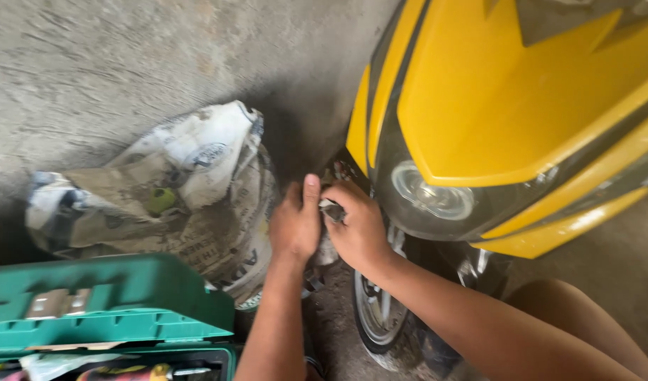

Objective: Repairing or modifying the front panel and wiring of a yellow scooter using hand tools.

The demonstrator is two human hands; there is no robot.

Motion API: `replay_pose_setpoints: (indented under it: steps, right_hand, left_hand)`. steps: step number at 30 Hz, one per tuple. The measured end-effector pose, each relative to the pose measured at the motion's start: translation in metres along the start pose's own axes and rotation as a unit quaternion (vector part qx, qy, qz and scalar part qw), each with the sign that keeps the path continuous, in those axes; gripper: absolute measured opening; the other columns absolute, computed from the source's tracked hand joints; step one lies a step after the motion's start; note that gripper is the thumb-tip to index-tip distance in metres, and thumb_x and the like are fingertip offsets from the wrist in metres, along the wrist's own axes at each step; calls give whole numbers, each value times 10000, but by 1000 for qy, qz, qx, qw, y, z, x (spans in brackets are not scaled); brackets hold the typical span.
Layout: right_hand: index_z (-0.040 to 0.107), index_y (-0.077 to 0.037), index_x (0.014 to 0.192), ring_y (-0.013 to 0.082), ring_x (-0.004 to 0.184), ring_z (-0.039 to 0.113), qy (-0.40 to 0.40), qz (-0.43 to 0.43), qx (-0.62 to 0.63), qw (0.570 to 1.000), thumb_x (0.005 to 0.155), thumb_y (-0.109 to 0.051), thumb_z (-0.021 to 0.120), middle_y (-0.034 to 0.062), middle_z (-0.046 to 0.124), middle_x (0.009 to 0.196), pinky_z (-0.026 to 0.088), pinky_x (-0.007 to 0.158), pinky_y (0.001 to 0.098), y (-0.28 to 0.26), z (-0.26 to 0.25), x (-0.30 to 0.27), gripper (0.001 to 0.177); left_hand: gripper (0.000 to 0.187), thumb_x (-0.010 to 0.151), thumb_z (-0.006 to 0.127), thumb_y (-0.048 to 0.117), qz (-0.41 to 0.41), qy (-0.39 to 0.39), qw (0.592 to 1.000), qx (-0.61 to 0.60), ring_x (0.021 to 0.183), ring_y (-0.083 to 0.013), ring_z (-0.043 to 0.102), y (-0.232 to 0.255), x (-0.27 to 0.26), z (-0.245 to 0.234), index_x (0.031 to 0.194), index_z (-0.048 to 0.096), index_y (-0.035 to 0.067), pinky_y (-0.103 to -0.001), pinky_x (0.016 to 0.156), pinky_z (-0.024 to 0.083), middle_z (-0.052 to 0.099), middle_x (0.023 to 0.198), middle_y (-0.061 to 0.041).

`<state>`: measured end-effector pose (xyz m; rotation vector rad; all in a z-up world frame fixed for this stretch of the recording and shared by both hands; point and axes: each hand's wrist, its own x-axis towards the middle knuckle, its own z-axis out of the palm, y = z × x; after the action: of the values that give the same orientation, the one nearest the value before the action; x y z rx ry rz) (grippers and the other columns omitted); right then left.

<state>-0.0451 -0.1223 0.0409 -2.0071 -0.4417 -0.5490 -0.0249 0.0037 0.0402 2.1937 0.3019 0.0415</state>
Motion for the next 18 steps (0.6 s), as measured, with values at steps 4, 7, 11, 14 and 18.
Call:
replay_pose_setpoints:
  steps: [4, 7, 11, 14, 18]
  right_hand:
    - [624, -26, 1048, 370, 1046, 671, -12, -42, -6, 999, 753, 62, 716, 154, 664, 1084, 539, 889, 400, 2, -7, 1, 321]
    - [610, 9, 1113, 395, 1052, 650, -4, -32, -3, 999, 737, 75, 707, 180, 652, 1123, 525, 891, 415, 2, -5, -3, 395]
    - [651, -33, 1088, 351, 965, 706, -43, 57, 14, 997, 764, 59, 708, 145, 694, 1074, 567, 759, 379, -3, -10, 3, 342]
    - [653, -29, 1029, 366, 993, 700, -34, -40, -35, 998, 720, 100, 690, 154, 699, 1056, 560, 836, 389, 12, -8, -6, 336]
    - [638, 5, 1043, 380, 1006, 692, -16, -42, -18, 999, 700, 89, 697, 149, 694, 1061, 553, 842, 397, -3, -12, 1, 359]
  left_hand:
    - [781, 948, 260, 722, 11, 3, 1000, 16, 1150, -478, 614, 1, -1, 5, 1250, 639, 110, -541, 974, 452, 697, 1128, -281]
    - [784, 945, 252, 720, 10, 10, 1000, 24, 1130, -469, 631, 0, -3, 6, 1227, 643, 101, -539, 971, 453, 711, 1106, -270]
    - [779, 955, 236, 712, -1, 10, 999, 42, 1112, -468, 640, -2, -3, 8, 1201, 649, 98, -537, 988, 450, 720, 1081, -271]
    - [765, 973, 213, 692, 23, 5, 999, 28, 1095, -479, 631, -8, 0, 13, 1183, 657, 105, -547, 958, 452, 705, 1096, -266]
    - [759, 975, 212, 680, 36, 6, 999, 28, 1084, -476, 635, -2, -2, 11, 1177, 652, 95, -553, 939, 456, 710, 1086, -264]
